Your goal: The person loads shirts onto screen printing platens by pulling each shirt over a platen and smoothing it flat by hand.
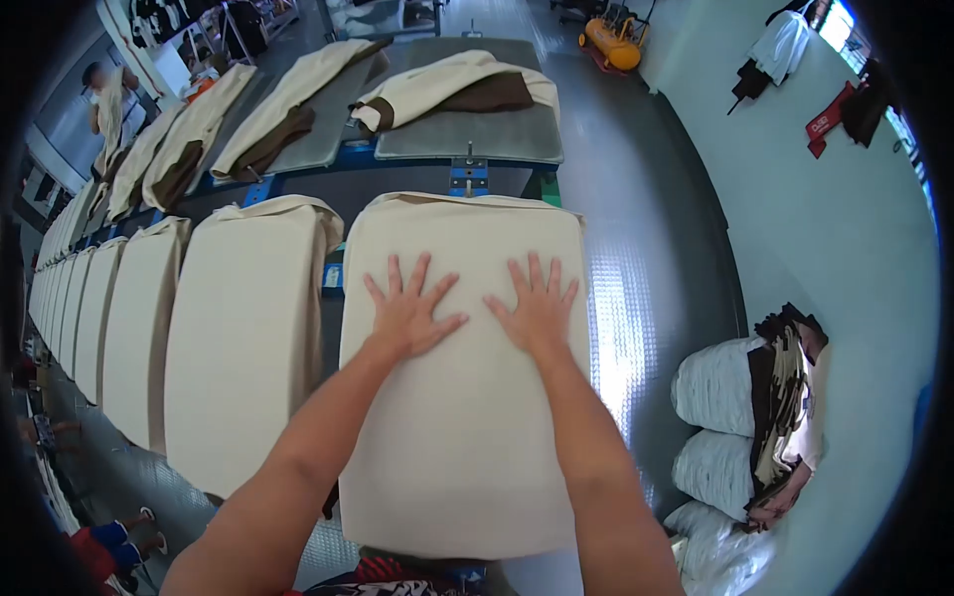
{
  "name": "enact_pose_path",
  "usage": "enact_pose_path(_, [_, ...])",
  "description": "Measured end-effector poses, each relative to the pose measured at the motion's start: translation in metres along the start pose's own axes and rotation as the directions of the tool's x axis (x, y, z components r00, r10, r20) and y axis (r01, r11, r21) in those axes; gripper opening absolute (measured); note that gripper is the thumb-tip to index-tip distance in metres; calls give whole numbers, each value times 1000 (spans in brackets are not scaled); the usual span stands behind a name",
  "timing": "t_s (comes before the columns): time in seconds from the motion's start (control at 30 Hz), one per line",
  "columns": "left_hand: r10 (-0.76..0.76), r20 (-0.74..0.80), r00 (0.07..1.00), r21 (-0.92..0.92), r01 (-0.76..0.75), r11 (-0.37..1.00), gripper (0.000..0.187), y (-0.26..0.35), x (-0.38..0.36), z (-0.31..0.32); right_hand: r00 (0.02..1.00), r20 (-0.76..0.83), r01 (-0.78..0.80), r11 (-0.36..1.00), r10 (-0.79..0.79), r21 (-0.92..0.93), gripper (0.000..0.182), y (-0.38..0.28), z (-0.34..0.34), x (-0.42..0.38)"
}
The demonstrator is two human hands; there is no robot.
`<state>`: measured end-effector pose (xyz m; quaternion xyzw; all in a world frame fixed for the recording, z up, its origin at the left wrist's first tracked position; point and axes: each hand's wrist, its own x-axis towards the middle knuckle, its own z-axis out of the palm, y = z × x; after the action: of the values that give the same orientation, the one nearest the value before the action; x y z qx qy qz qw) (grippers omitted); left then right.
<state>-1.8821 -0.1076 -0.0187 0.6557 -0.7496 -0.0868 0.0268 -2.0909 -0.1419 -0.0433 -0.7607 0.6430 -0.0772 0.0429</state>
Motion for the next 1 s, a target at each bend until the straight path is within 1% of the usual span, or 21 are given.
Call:
enact_pose_path(0.1, [-28, -23, 999, 8, 28, 1000, 71, -19, 73, -8, 999, 8, -41, 998, 42, -49, 73, 8, 6, 82])
enact_pose_path(0.13, [-33, 0, 999, -2, 33, 999, 71, -27, 94, -6, 998, -59, -23, 998, 20, -51, 69, 12, 10, 101])
enact_pose_path(0.17, [-56, -52, 997, 4, 56, 998, 71, -35, 114, -4, 992, -128, -6, 998, -1, -55, 65, 17, 12, 118])
enact_pose_path(0.2, [-76, -105, 992, 8, 78, 997, 71, -41, 132, -2, 994, -107, -9, 998, 3, -61, 65, 19, 4, 134])
enact_pose_path(0.23, [-76, -85, 993, -4, 76, 997, 71, -45, 145, -7, 995, 64, -74, 997, 75, -16, 61, 21, -7, 149])
enact_pose_path(0.27, [-115, 44, 992, -49, 117, 992, 71, -49, 154, -17, 963, 232, -144, 989, 137, 16, 59, 24, -10, 158])
enact_pose_path(0.3, [-148, 168, 975, -87, 165, 982, 71, -52, 162, -20, 960, 242, -144, 990, 139, 4, 59, 28, -4, 164])
enact_pose_path(0.37, [-145, 193, 970, -98, 166, 981, 69, -54, 167, -20, 966, 193, -192, 976, 171, 100, 55, 33, -2, 164])
enact_pose_path(0.4, [-143, 205, 968, -97, 166, 981, 67, -54, 163, -24, 967, 190, -191, 977, 170, 96, 55, 41, 4, 158])
enact_pose_path(0.43, [-145, 188, 971, -101, 166, 981, 67, -61, 160, -20, 999, 20, -44, 979, 41, 197, 53, 54, 14, 154])
enact_pose_path(0.47, [-56, -11, 998, -201, 53, 978, 67, -73, 158, -4, 983, -164, 121, 956, -79, 267, 54, 61, 20, 150])
enact_pose_path(0.5, [22, -218, 976, -272, -82, 959, 67, -83, 157, 8, 980, -182, 132, 957, -86, 258, 54, 59, 20, 138])
enact_pose_path(0.53, [26, -236, 971, -269, -91, 959, 67, -86, 152, 13, 964, -247, 136, 983, -102, 123, 53, 55, 21, 118])
enact_pose_path(0.57, [0, -329, 944, -179, -62, 982, 69, -86, 142, 20, 945, -304, 123, 992, -122, -13, 56, 52, 18, 99])
enact_pose_path(0.6, [-19, -418, 908, -94, -22, 995, 72, -84, 129, 21, 942, -313, 122, 992, -122, -18, 56, 52, 12, 82])
enact_pose_path(0.63, [-14, -422, 906, -93, -28, 995, 72, -82, 114, 20, 981, -157, 103, 993, -112, -64, 60, 53, 8, 65])
enact_pose_path(0.67, [-73, -327, 942, -50, 60, 997, 75, -79, 97, 19, 996, 5, 90, 990, -90, -109, 65, 54, 4, 46])
enact_pose_path(0.7, [-141, -233, 962, 4, 146, 989, 77, -76, 78, 18, 996, 1, 87, 990, -87, -109, 65, 55, 3, 26])
enact_pose_path(0.73, [-139, -239, 961, 7, 145, 989, 77, -71, 57, 16, 997, 8, 81, 992, -80, -102, 64, 55, 3, 8])
enact_pose_path(0.8, [-120, -150, 981, 5, 122, 992, 77, -62, 7, 13, 997, 5, 72, 994, -72, -85, 64, 54, -1, -32])
enact_pose_path(1.0, [10, -17, 1000, 51, -9, 999, 75, -14, -170, 16, 993, 101, 61, 998, -60, -5, 64, 50, -20, -180])
